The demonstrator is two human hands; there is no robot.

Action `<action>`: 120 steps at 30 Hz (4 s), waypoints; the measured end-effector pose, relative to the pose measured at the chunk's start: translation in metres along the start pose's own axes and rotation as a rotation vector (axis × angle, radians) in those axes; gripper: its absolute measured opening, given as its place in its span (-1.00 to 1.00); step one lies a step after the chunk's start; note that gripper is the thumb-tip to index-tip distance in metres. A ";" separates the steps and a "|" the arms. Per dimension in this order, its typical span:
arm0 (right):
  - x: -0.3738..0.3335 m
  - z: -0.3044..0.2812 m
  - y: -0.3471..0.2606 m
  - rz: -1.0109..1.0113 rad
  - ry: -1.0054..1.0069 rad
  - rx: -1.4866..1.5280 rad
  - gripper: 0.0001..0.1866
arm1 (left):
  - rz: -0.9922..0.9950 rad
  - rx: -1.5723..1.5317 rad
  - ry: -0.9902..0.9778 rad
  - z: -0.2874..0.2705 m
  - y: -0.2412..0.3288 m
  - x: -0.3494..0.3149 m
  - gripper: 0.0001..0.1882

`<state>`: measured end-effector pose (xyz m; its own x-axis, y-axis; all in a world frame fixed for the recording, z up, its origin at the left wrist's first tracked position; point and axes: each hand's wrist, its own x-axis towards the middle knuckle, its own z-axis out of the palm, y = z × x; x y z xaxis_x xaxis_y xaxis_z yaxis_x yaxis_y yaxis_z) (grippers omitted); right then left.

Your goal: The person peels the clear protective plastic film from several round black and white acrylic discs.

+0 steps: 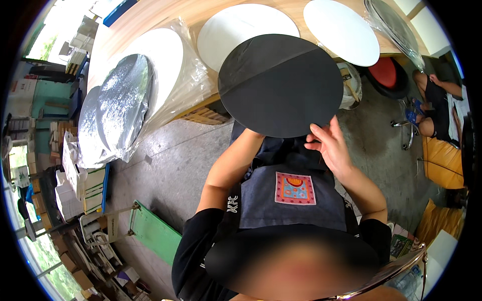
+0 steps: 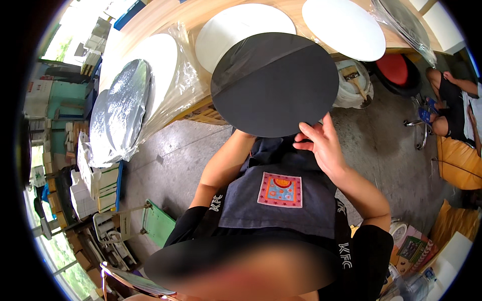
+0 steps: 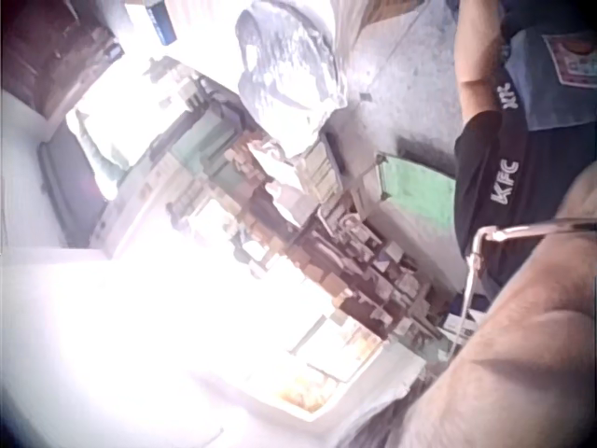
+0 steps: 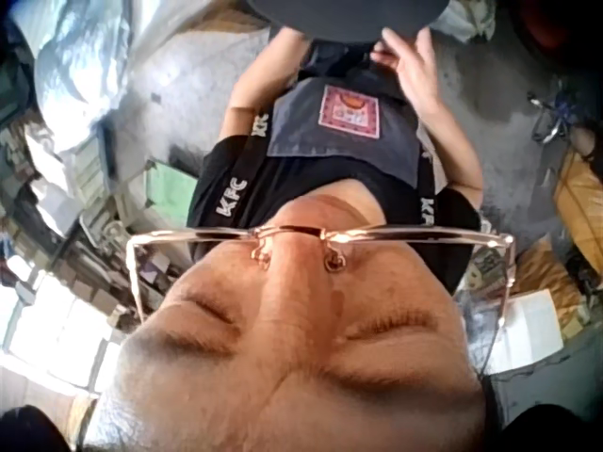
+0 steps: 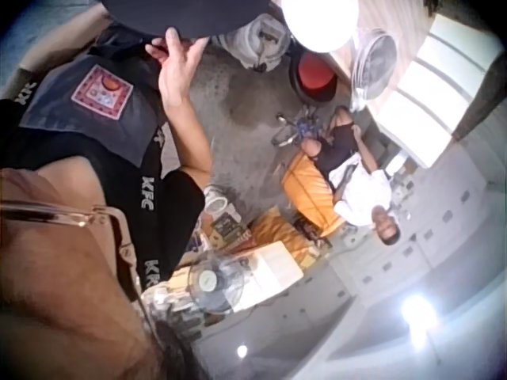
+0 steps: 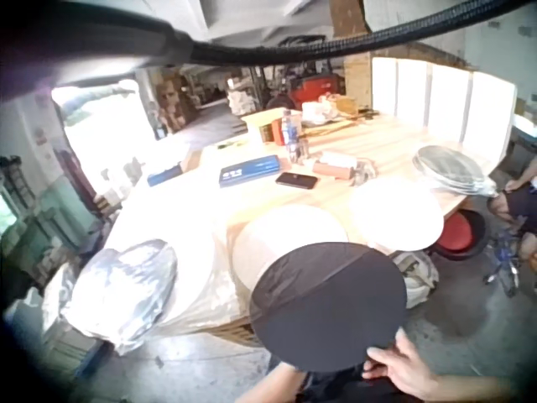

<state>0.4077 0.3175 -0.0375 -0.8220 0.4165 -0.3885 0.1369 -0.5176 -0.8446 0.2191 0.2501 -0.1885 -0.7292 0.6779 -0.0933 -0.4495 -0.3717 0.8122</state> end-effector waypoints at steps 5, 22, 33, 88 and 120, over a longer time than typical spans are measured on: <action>0.030 0.005 0.012 0.034 0.009 0.122 -0.51 | 0.042 0.099 0.168 -0.012 -0.011 -0.015 -0.67; 0.061 0.016 0.006 -0.122 0.042 0.174 -0.56 | -0.102 0.101 0.202 0.012 0.043 -0.055 -0.74; 0.145 0.011 -0.025 -1.075 -0.126 -1.571 -0.32 | -0.260 -0.095 0.257 0.026 0.049 -0.069 -0.66; 0.157 -0.088 -0.031 -0.289 0.384 -0.460 -0.39 | -0.169 -0.305 0.342 -0.075 0.101 -0.080 -0.27; 0.319 -0.461 -0.295 -0.412 0.551 -0.021 -0.57 | -0.381 0.378 -0.072 0.020 0.054 -0.056 -0.55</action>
<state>0.3602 0.9480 -0.0822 -0.4090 0.8983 -0.1603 -0.1116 -0.2236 -0.9683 0.2459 0.2047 -0.1275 -0.5070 0.7671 -0.3930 -0.4490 0.1541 0.8801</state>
